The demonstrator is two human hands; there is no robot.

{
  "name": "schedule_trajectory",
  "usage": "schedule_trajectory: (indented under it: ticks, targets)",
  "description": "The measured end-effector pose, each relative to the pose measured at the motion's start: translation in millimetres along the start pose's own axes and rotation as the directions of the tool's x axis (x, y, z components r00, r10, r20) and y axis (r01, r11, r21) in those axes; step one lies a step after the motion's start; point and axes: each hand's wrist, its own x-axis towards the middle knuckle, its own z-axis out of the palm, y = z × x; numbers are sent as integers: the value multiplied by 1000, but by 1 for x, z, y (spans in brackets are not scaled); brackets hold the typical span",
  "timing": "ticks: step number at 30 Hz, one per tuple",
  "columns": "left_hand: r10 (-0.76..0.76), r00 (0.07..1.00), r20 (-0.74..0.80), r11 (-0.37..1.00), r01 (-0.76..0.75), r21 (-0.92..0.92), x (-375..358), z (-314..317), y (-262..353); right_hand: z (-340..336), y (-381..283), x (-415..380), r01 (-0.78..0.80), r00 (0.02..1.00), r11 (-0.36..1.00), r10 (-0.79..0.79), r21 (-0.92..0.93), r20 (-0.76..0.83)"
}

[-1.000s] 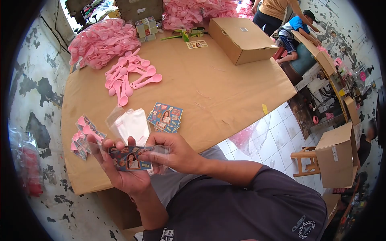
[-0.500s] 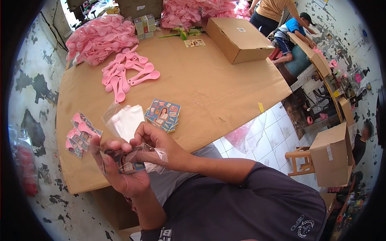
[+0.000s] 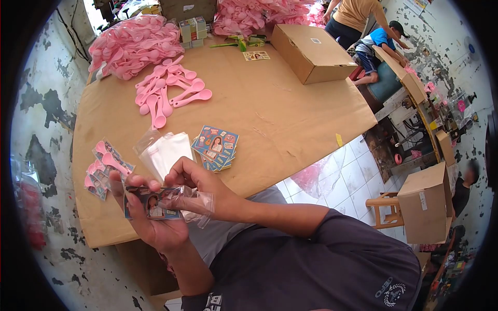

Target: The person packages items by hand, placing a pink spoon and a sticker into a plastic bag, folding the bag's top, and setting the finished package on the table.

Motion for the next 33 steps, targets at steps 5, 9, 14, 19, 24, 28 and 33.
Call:
schedule_trajectory:
  ticks: [5, 9, 14, 19, 24, 28, 33]
  targets:
    - [-69, 996, 58, 996, 65, 63, -6, 0, -6, -1, 9, 4, 70, 996, 993, -76, -98, -51]
    - [-110, 994, 8, 992, 109, 61, -7, 7, -11, 0, 8, 5, 88, 992, 991, -96, -101, -78]
    - [-151, 987, -58, 987, 154, 38, -8, 15, -13, -1, 4, 8, 81, 992, 974, -100, -212, -78]
    - [-147, 987, -71, 989, 146, -17, 1, -5, -6, -3, -8, 3, -51, 998, 972, 45, -230, -33]
    - [-119, 987, -107, 993, 121, 14, -1, 1, -10, -7, 14, 6, 19, 999, 983, -27, -182, -42]
    - [-116, 988, -99, 992, 121, 46, 0, 1, -10, -9, 8, 2, 53, 994, 952, -79, -301, -74]
    - [-174, 956, -235, 981, 190, 47, 11, -4, -6, -8, -17, 0, 535, 762, 446, -621, -717, 182]
